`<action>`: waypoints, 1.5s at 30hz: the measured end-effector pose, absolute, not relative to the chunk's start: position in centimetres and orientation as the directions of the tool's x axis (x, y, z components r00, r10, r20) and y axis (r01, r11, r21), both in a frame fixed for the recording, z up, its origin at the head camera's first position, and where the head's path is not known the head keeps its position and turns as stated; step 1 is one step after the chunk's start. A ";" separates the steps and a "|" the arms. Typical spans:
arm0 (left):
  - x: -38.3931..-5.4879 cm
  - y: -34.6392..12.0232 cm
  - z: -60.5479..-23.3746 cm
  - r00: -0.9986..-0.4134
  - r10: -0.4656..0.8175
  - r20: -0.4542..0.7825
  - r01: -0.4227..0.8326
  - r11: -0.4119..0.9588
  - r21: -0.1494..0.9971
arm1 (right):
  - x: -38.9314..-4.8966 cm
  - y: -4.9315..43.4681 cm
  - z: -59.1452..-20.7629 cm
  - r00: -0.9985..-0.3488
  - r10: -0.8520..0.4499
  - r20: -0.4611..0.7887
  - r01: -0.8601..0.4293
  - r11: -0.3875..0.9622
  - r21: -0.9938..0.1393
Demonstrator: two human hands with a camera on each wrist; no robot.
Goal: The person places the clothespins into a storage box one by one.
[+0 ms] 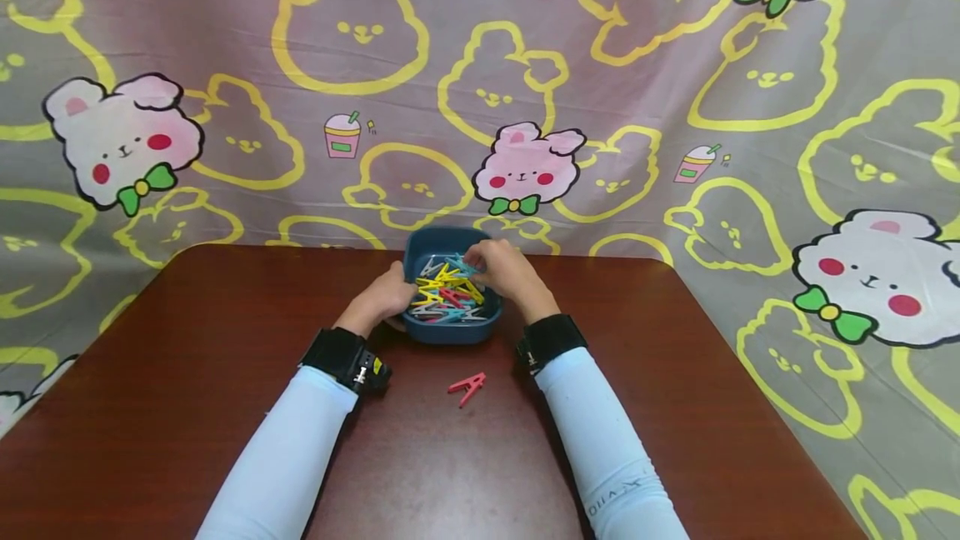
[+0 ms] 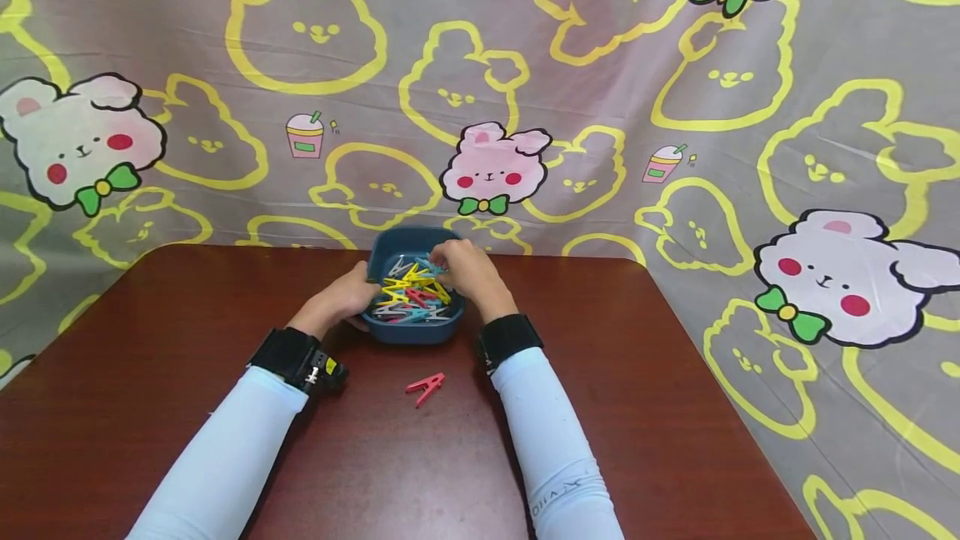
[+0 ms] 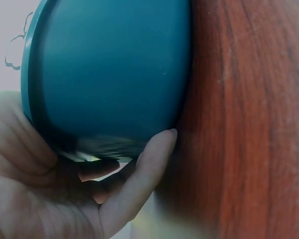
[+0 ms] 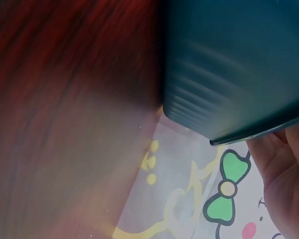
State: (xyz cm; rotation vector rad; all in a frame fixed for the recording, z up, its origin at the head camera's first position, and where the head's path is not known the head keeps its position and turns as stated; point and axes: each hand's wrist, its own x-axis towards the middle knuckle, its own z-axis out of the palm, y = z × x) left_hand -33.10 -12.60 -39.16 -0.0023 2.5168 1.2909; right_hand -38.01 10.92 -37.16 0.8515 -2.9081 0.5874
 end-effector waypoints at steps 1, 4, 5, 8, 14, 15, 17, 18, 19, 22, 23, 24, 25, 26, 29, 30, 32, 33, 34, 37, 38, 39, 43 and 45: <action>-33.1 -12.6 -39.1 -0.951 0.139 -0.275 -0.142 0.594 0.792 | -38.0 10.9 -37.1 -0.846 -0.511 0.154 -0.531 0.778 -0.336; -33.0 -12.5 -39.0 -0.952 0.137 -0.274 -0.142 0.595 0.791 | -37.9 10.8 -37.1 -0.849 -0.509 0.144 -0.526 0.786 -0.324; -33.0 -12.5 -39.0 -0.952 0.136 -0.275 -0.144 0.595 0.790 | -37.9 10.7 -37.0 -0.850 -0.507 0.141 -0.524 0.789 -0.322; -33.0 -12.5 -39.0 -0.952 0.136 -0.273 -0.144 0.589 0.795 | -37.8 10.5 -36.9 -0.857 -0.497 0.135 -0.513 0.797 -0.318; -33.0 -12.6 -39.1 -0.952 0.138 -0.272 -0.142 0.587 0.797 | -37.8 10.4 -37.0 -0.865 -0.483 0.138 -0.501 0.808 -0.311; -33.0 -12.6 -39.2 -0.952 0.139 -0.273 -0.143 0.587 0.797 | -37.9 10.4 -37.1 -0.864 -0.483 0.141 -0.502 0.808 -0.310; -33.1 -12.6 -39.2 -0.950 0.140 -0.279 -0.146 0.589 0.795 | -37.9 10.4 -37.2 -0.861 -0.487 0.148 -0.508 0.806 -0.304; -33.2 -12.6 -39.2 -0.949 0.139 -0.282 -0.150 0.589 0.794 | -38.0 10.4 -37.3 -0.858 -0.492 0.148 -0.513 0.805 -0.297; -33.2 -12.6 -39.2 -0.948 0.139 -0.285 -0.152 0.590 0.793 | -38.0 10.4 -37.3 -0.855 -0.498 0.145 -0.518 0.806 -0.288; -33.2 -12.6 -39.2 -0.948 0.138 -0.287 -0.155 0.588 0.794 | -38.1 10.4 -37.3 -0.847 -0.516 0.129 -0.531 0.808 -0.257; -33.2 -12.6 -39.2 -0.948 0.137 -0.286 -0.155 0.587 0.794 | -38.1 10.3 -37.3 -0.846 -0.519 0.122 -0.532 0.809 -0.250; -33.3 -12.6 -39.2 -0.949 0.138 -0.285 -0.154 0.588 0.794 | -38.1 10.3 -37.3 -0.845 -0.522 0.115 -0.533 0.810 -0.245; -33.3 -12.6 -39.3 -0.949 0.138 -0.284 -0.152 0.589 0.794 | -38.1 10.3 -37.3 -0.845 -0.523 0.110 -0.534 0.810 -0.242; -33.3 -12.6 -39.3 -0.949 0.139 -0.282 -0.150 0.588 0.795 | -38.2 10.3 -37.3 -0.845 -0.524 0.109 -0.534 0.811 -0.241; -33.4 -12.7 -39.3 -0.949 0.140 -0.282 -0.149 0.590 0.794 | -38.2 10.4 -37.3 -0.845 -0.525 0.102 -0.533 0.809 -0.246; -33.4 -12.6 -39.3 -0.949 0.141 -0.283 -0.149 0.589 0.794 | -38.3 10.4 -37.3 -0.845 -0.526 0.100 -0.533 0.809 -0.248; -33.3 -12.6 -39.3 -0.949 0.141 -0.282 -0.150 0.586 0.796 | -38.3 10.4 -37.3 -0.843 -0.528 0.099 -0.535 0.806 -0.253; -33.3 -12.6 -39.2 -0.949 0.140 -0.282 -0.151 0.586 0.796 | -38.3 10.5 -37.3 -0.842 -0.531 0.100 -0.537 0.803 -0.260; -33.3 -12.6 -39.2 -0.950 0.139 -0.281 -0.151 0.584 0.798 | -38.3 10.5 -37.3 -0.840 -0.533 0.102 -0.539 0.799 -0.266; -33.3 -12.6 -39.1 -0.951 0.137 -0.278 -0.150 0.583 0.798 | -38.3 10.6 -37.1 -0.832 -0.542 0.119 -0.551 0.783 -0.289; -33.2 -12.6 -39.1 -0.951 0.136 -0.278 -0.150 0.583 0.798 | -38.3 10.7 -37.1 -0.830 -0.543 0.123 -0.553 0.777 -0.300; -33.2 -12.6 -39.0 -0.951 0.136 -0.279 -0.151 0.583 0.798 | -38.2 10.7 -37.0 -0.829 -0.545 0.127 -0.555 0.771 -0.313; -33.2 -12.6 -39.0 -0.949 0.135 -0.284 -0.154 0.588 0.794 | -38.1 11.0 -36.8 -0.841 -0.527 0.123 -0.532 0.763 -0.366; -33.3 -12.6 -39.1 -0.949 0.135 -0.286 -0.156 0.588 0.794 | -38.0 11.2 -36.7 -0.850 -0.512 0.123 -0.517 0.767 -0.380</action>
